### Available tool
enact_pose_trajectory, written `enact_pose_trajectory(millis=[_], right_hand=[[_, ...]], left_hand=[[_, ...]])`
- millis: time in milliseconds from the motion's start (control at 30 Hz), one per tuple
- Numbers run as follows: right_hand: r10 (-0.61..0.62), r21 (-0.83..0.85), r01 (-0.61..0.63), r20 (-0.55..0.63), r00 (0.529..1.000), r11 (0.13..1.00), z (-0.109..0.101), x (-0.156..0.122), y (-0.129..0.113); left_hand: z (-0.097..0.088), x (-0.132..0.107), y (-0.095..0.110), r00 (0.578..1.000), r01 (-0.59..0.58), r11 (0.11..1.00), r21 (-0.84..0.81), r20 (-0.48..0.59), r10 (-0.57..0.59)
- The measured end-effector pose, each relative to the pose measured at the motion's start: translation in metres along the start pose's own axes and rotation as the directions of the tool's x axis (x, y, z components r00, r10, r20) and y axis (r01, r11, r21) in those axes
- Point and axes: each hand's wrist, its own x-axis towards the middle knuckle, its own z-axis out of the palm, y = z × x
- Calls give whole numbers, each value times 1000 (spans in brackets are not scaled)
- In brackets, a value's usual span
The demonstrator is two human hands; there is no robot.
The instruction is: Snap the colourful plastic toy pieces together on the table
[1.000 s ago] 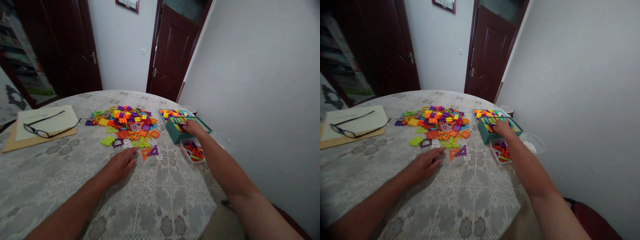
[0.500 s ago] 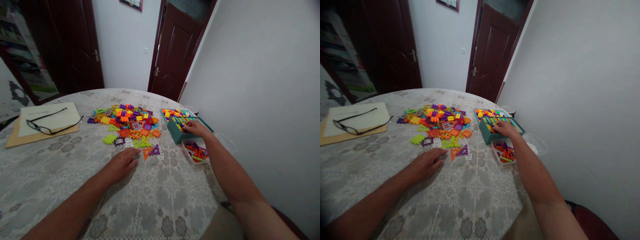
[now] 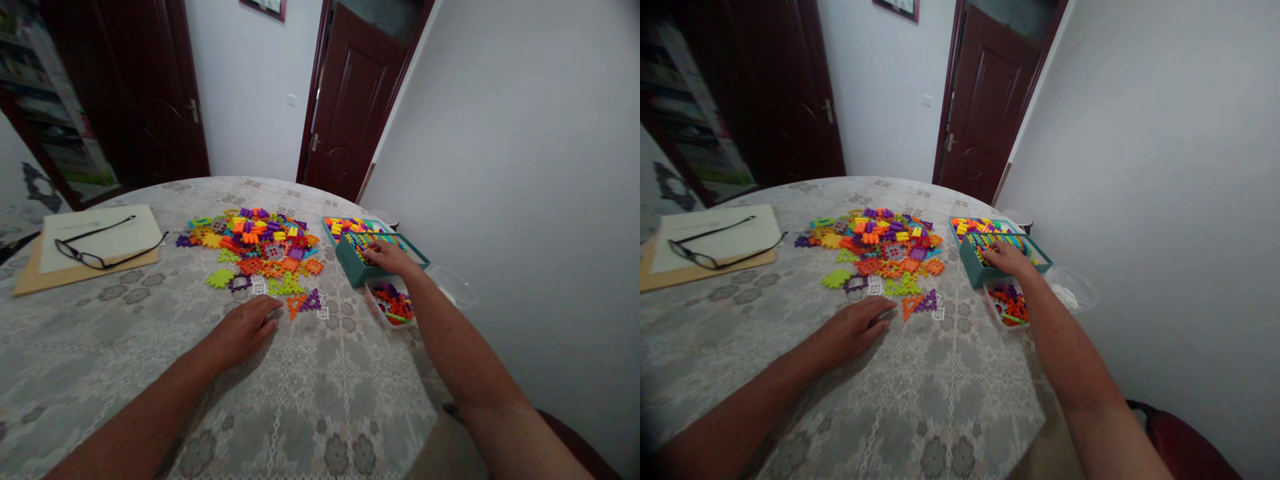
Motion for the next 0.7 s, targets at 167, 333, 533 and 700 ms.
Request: enact_pose_trajectory(millis=[167,333,533,700], right_hand=[[27,44,-25,-54,998,999,4,-3,-2],[40,18,-39,-110,993,999,4,-8,-4],[21,2,-21,-148,989,1000,8,-13,-7],[-21,2,21,-167,986,1000,8,-17,-6]], left_hand=[[2,-1,-3,999,-37,999,-9,-12,37],[5,-2,-6,999,-43,999,-9,-13,43],[5,-1,-3,998,-62,998,13,11,62],[2,-2,1,998,-52,998,37,30,51]])
